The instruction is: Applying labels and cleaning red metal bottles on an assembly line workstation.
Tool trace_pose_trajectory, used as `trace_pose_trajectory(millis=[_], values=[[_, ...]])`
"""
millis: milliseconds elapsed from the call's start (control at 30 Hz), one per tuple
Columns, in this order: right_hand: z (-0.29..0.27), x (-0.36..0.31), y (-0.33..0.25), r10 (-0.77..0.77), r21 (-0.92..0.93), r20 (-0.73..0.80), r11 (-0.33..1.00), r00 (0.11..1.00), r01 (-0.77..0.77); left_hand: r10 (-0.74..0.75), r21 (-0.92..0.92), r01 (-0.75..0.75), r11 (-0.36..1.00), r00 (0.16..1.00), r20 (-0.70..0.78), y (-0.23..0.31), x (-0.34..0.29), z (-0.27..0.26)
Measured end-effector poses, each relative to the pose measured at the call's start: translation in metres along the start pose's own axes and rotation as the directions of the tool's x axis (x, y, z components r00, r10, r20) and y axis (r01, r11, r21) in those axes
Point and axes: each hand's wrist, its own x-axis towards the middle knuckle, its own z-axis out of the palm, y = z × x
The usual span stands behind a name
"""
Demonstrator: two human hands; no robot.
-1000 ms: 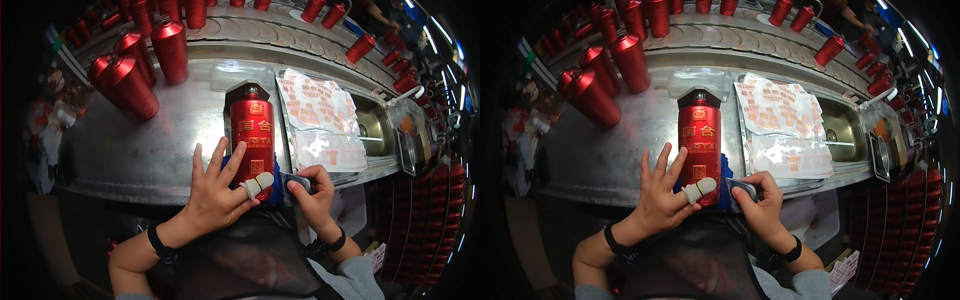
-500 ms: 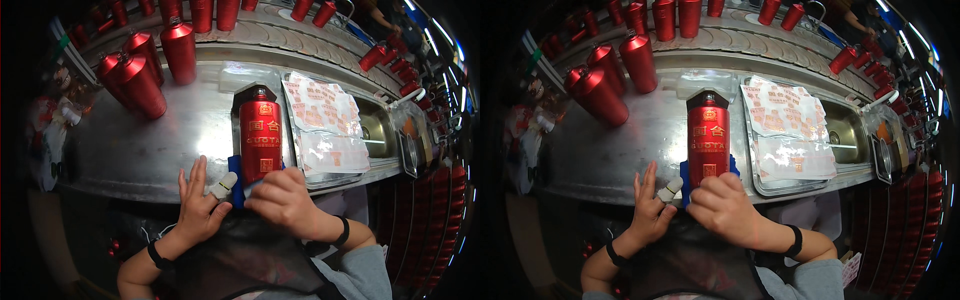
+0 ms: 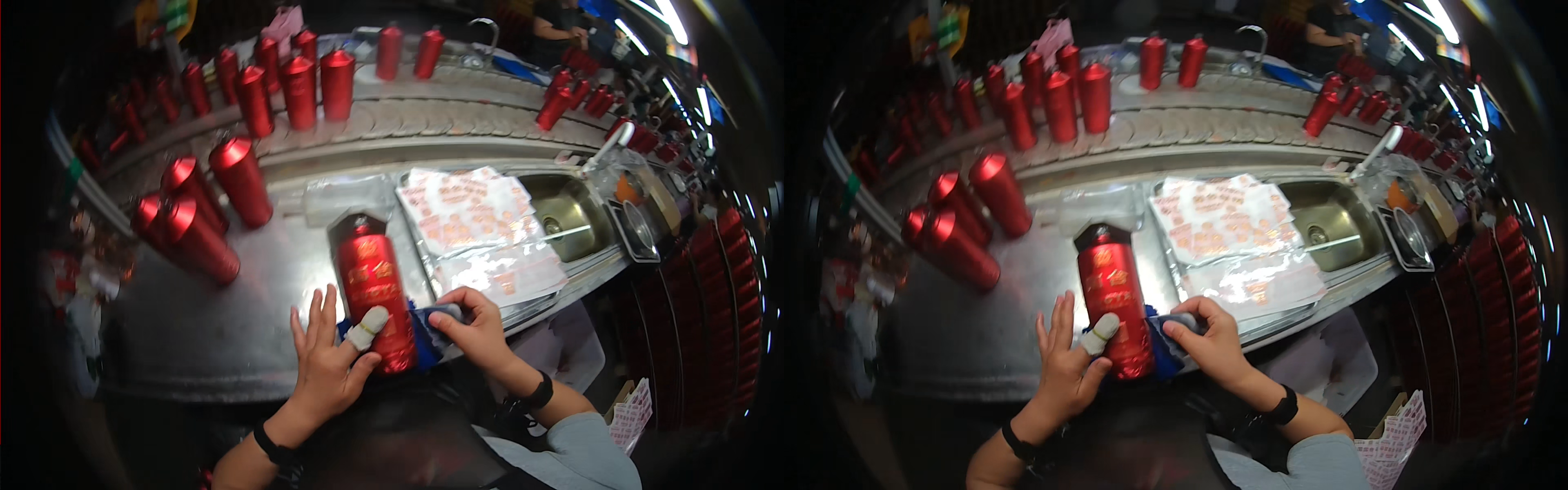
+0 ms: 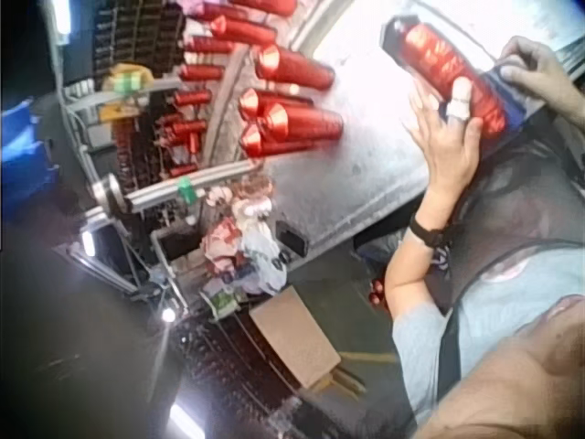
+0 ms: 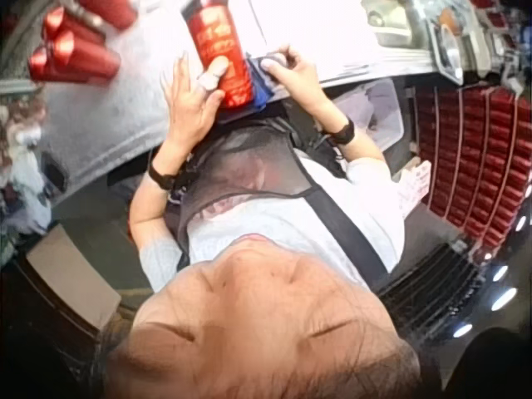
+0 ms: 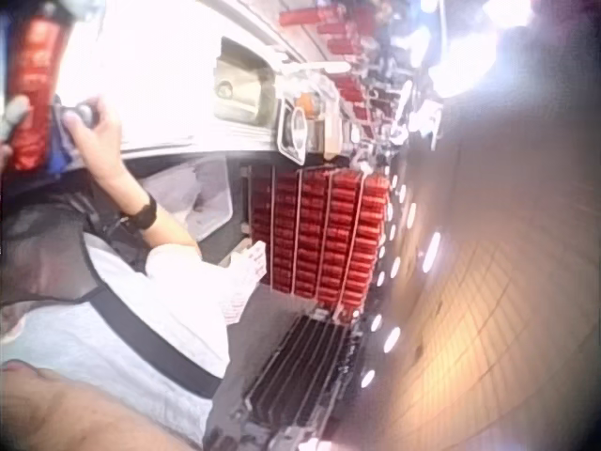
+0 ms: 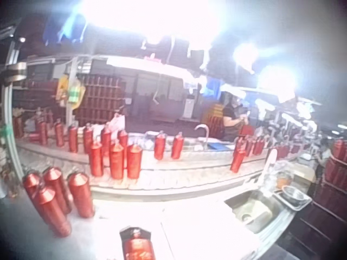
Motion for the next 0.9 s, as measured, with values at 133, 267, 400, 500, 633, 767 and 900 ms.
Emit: trace_pose_trajectory(millis=[133,267,400,500,633,767,900], values=[[-0.003,-0.009,0.009,-0.031,0.163,0.065,0.986,0.997,0.020,0.074,0.127,-0.079,0.989,0.996,0.042,0.011,-0.003,0.001],[0.003,-0.009,0.011,-0.040,0.132,0.051,0.991,0.998,0.033,0.155,0.191,-0.170,0.967,0.984,0.092,0.023,-0.009,0.001],[0.014,-0.015,0.002,-0.119,0.159,0.128,0.982,0.985,0.098,0.136,0.114,-0.136,0.984,0.991,0.006,0.012,-0.026,0.013],[0.014,-0.016,-0.002,-0.245,-0.098,0.078,0.963,0.966,0.252,0.085,0.068,-0.081,0.994,0.994,-0.065,-0.010,-0.047,0.018],[-0.005,-0.010,0.014,-0.015,0.058,0.029,0.998,0.999,0.013,-0.054,0.057,0.060,0.997,0.993,-0.102,-0.027,-0.043,0.010],[0.001,-0.011,0.016,-0.263,-0.187,0.197,0.936,0.945,0.299,-0.474,-0.632,0.329,0.702,0.878,-0.070,-0.029,0.004,-0.006],[-0.024,0.008,0.046,-0.086,0.223,0.077,0.973,0.993,0.067,-0.615,-0.858,0.374,0.351,0.784,0.090,-0.049,0.049,-0.002]])
